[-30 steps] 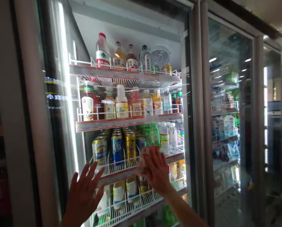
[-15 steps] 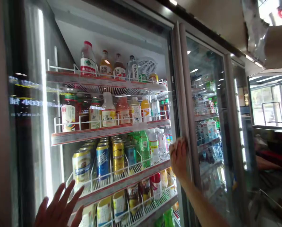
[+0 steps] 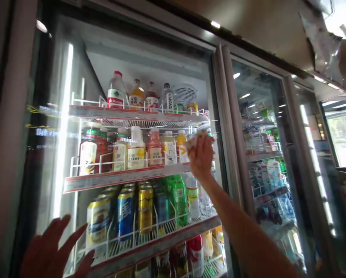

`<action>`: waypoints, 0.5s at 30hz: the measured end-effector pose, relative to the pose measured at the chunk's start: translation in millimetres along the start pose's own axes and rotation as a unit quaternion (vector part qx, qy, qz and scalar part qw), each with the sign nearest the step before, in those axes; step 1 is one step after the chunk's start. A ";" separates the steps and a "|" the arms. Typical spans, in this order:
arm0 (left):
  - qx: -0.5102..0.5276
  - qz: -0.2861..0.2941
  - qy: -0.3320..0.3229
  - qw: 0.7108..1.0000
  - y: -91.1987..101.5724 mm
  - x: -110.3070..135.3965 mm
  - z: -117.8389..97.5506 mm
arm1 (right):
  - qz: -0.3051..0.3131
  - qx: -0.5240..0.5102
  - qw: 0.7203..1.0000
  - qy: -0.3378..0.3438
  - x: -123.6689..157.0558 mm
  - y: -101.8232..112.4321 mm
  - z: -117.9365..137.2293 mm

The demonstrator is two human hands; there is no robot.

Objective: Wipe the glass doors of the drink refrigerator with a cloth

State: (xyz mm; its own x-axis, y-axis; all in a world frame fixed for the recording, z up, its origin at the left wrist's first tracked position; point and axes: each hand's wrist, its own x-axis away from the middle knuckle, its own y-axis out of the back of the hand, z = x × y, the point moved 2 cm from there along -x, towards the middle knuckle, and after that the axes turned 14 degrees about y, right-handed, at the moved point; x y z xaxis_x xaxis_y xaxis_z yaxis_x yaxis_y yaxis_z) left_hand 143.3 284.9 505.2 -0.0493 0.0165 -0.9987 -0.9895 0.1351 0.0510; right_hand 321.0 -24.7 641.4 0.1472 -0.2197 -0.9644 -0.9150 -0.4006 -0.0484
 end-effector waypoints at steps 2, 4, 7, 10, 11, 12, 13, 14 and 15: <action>-0.013 -0.033 0.033 0.999 1.7 -50.1 -4.1 | 0.020 -0.053 0.991 0.124 -3.3 5.7 48.0; -0.048 -0.053 0.067 0.995 -1.4 -93.4 -4.1 | 0.061 -0.083 0.965 0.241 2.9 11.7 70.0; -0.104 -0.074 0.093 0.987 -12.0 -126.2 2.3 | 0.039 -0.035 0.983 0.174 -4.4 11.3 29.0; -0.140 -0.083 0.087 0.983 -22.9 -126.5 10.2 | -0.022 0.019 1.000 0.000 -29.7 1.9 -21.0; -0.146 -0.083 0.086 0.982 -25.2 -123.9 12.2 | -0.035 0.020 0.999 -0.011 -36.7 -0.7 -22.2; -0.148 -0.082 0.085 0.982 -26.7 -121.4 13.8 | -0.038 0.011 0.999 0.011 -41.6 -2.4 -14.9; -0.150 -0.084 0.085 0.981 -27.2 -119.4 14.8 | -0.033 -0.007 0.997 0.063 -44.3 -2.9 -1.6; -0.151 -0.086 0.084 0.981 -27.2 -118.2 15.5 | -0.019 -0.029 0.991 0.131 -45.5 -2.5 13.9; -0.152 -0.087 0.083 0.981 -26.8 -117.8 15.7 | -0.003 -0.049 0.980 0.195 -46.4 -1.4 27.3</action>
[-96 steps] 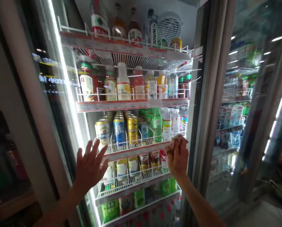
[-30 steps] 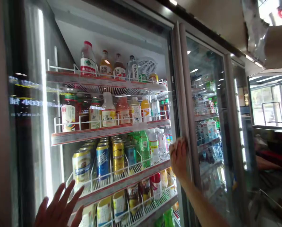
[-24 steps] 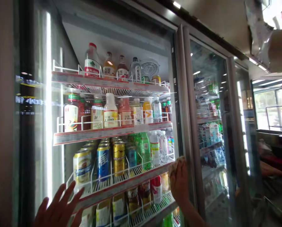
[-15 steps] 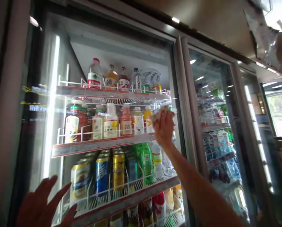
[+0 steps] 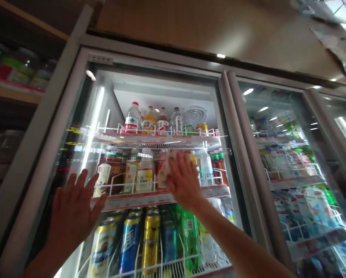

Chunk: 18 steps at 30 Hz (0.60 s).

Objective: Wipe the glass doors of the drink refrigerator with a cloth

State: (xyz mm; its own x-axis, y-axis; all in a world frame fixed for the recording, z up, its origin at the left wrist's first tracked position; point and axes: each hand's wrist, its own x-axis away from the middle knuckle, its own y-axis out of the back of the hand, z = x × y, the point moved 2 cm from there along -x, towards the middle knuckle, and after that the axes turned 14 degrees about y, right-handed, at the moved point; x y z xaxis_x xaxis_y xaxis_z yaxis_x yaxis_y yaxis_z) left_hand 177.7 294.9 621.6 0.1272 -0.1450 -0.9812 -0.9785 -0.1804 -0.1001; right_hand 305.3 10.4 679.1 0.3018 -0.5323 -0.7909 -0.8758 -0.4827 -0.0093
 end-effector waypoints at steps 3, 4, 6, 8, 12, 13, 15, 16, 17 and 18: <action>-0.007 -0.003 -0.004 1.000 0.7 -1.2 -0.1 | 0.010 -0.016 1.000 0.015 -18.3 1.7 -2.6; -0.010 -0.006 -0.005 1.000 0.6 -1.6 -0.3 | -0.004 -0.003 0.999 -0.042 -27.4 1.6 -15.3; -0.012 -0.011 -0.011 1.000 0.1 -1.4 -0.7 | -0.031 0.020 0.986 -0.164 -51.5 -1.3 -37.6; -0.014 -0.014 -0.016 1.000 -0.1 -0.3 -0.5 | -0.028 0.014 0.983 -0.180 -80.3 -6.7 -32.7; -0.018 -0.016 -0.022 0.999 3.3 0.4 1.7 | 0.013 -0.035 0.995 0.094 -110.9 -8.8 45.6; -0.021 -0.015 -0.025 0.999 4.5 -1.0 2.5 | 0.018 -0.042 0.986 0.161 -109.7 -7.4 59.6; -0.027 -0.011 -0.032 0.999 6.7 -6.7 4.7 | 0.018 -0.040 0.980 0.193 -104.9 -5.4 61.1; -0.030 -0.008 -0.033 0.999 7.4 -11.1 6.3 | 0.015 -0.033 0.987 0.154 -104.5 -5.6 50.1; -0.032 -0.007 -0.030 0.999 7.6 -16.3 8.2 | 0.010 -0.025 0.996 0.088 -106.1 -6.6 35.4; -0.033 -0.010 -0.025 0.999 7.6 -21.9 10.5 | 0.005 -0.018 1.000 0.013 -109.3 -8.2 21.3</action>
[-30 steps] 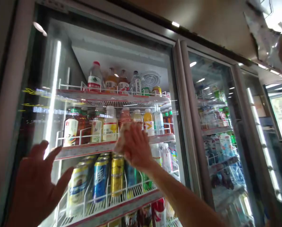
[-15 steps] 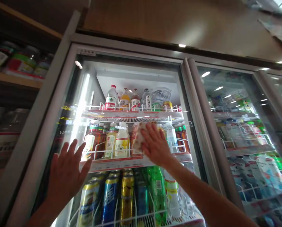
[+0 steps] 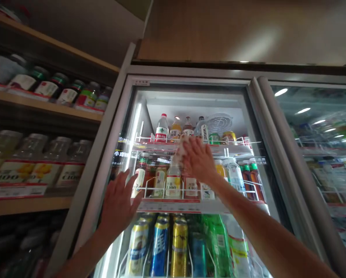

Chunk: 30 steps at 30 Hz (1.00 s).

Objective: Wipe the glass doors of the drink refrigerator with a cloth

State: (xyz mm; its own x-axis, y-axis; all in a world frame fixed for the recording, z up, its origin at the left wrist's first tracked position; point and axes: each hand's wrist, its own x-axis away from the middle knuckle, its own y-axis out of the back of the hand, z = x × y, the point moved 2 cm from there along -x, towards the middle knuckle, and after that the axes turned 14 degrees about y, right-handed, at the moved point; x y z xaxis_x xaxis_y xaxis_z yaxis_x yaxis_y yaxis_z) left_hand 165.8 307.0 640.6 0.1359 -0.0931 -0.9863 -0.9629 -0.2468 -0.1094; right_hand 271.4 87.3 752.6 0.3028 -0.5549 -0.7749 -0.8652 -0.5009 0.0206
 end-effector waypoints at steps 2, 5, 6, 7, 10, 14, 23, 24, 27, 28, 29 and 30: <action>-0.002 -0.009 0.014 1.000 -1.8 -10.2 5.5 | -0.005 0.000 0.996 -0.094 -9.0 -2.9 -11.2; -0.001 -0.014 0.020 1.000 -6.3 -17.5 12.3 | 0.003 -0.025 1.000 0.009 -20.3 -5.1 25.0; 0.005 -0.011 0.022 1.000 -7.7 -17.6 14.0 | 0.010 -0.035 0.996 0.084 -20.9 -5.1 41.6; 0.013 -0.007 0.025 1.000 -9.0 -17.0 15.4 | 0.017 -0.043 0.988 0.150 -19.6 -4.8 53.3; 0.039 0.002 0.035 0.999 -10.8 -14.1 17.2 | 0.029 -0.028 0.989 0.145 -8.7 -1.8 31.4; 0.049 0.003 0.038 0.998 -9.9 -13.5 14.9 | -0.014 0.037 0.981 -0.191 21.1 10.1 -76.8; 0.057 -0.010 0.033 0.998 -10.3 -14.1 15.1 | 0.004 0.028 0.997 -0.068 47.8 -4.8 -14.1; 0.058 -0.011 0.033 0.998 -10.4 -13.9 15.0 | -0.004 0.035 0.996 -0.086 54.5 -1.9 -22.1; 0.051 -0.011 0.032 0.998 -10.2 -13.3 13.4 | -0.060 0.072 0.966 -0.241 78.2 12.6 -70.2; 0.047 -0.010 0.032 0.998 -10.0 -13.2 12.7 | -0.073 0.079 0.957 -0.270 83.4 15.5 -81.0; 0.044 -0.008 0.032 0.998 -9.8 -13.2 12.1 | -0.080 0.081 0.954 -0.278 86.0 16.4 -84.3; 0.042 -0.008 0.032 0.999 -9.6 -13.2 11.6 | -0.080 0.078 0.956 -0.272 86.4 15.5 -79.2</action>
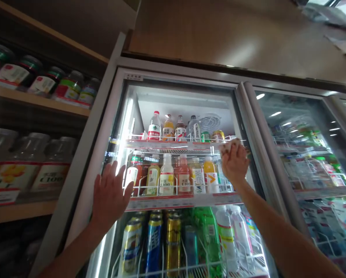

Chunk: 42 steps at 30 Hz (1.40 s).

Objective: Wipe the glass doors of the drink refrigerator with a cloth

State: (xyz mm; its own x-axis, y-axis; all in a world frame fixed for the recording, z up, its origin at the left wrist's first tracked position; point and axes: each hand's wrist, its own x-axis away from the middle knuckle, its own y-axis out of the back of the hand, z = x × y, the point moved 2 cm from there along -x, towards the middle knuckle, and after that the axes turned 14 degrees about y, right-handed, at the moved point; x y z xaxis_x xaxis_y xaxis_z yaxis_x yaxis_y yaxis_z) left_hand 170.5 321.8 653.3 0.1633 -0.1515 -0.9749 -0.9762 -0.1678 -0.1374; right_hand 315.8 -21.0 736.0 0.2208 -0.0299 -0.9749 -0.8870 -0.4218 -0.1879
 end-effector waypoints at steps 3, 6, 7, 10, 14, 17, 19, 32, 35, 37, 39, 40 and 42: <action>-0.001 -0.003 -0.002 1.000 0.9 -0.2 -0.7 | 0.044 -0.044 0.989 0.137 19.4 -0.2 50.3; 0.002 -0.005 -0.003 1.000 1.2 -0.4 -0.4 | 0.102 -0.094 0.942 0.305 24.0 -3.2 97.5; 0.004 -0.002 -0.001 1.000 1.0 -0.4 -0.2 | 0.104 -0.095 0.945 0.294 15.7 -5.4 101.8; 0.007 0.001 -0.002 1.000 0.2 -0.1 1.0 | 0.074 -0.066 0.990 0.104 -24.3 -13.3 96.7; 0.013 -0.004 -0.006 1.000 0.2 0.0 2.9 | 0.107 -0.081 0.971 0.200 -30.9 -9.9 132.8; 0.026 0.006 0.003 1.000 0.9 -0.2 3.8 | 0.124 -0.130 0.873 0.453 8.1 6.8 167.4; 0.032 0.015 0.007 0.999 1.5 -0.2 3.7 | 0.132 -0.141 0.841 0.506 23.0 12.7 164.4; 0.048 0.044 -0.047 0.997 3.6 1.1 -2.9 | 0.077 -0.042 0.970 0.228 62.2 18.6 54.8; 0.042 0.043 -0.042 0.997 4.5 -0.2 -3.6 | 0.024 0.006 0.995 0.100 69.5 24.2 36.3; 0.043 0.046 -0.040 0.997 5.9 -1.6 -3.5 | 0.052 -0.002 0.987 0.149 79.4 25.8 51.8; 0.045 0.049 -0.037 0.997 7.9 -1.4 -4.0 | 0.106 -0.032 0.963 0.248 91.9 26.1 69.0; 0.046 0.052 -0.038 0.997 8.9 0.1 -4.8 | 0.123 -0.042 0.952 0.278 96.4 26.1 70.2; 0.047 0.058 -0.038 0.996 10.6 6.3 -7.3 | 0.117 -0.034 0.961 0.248 97.4 25.7 52.3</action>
State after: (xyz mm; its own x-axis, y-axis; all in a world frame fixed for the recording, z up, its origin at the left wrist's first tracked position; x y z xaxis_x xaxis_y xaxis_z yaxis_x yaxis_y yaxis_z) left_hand 162.2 311.9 647.0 0.0404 -0.0901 -0.9951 -0.9975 -0.0614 -0.0349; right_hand 293.2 12.7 630.0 0.1990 -0.5533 -0.8089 -0.9113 -0.4082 0.0550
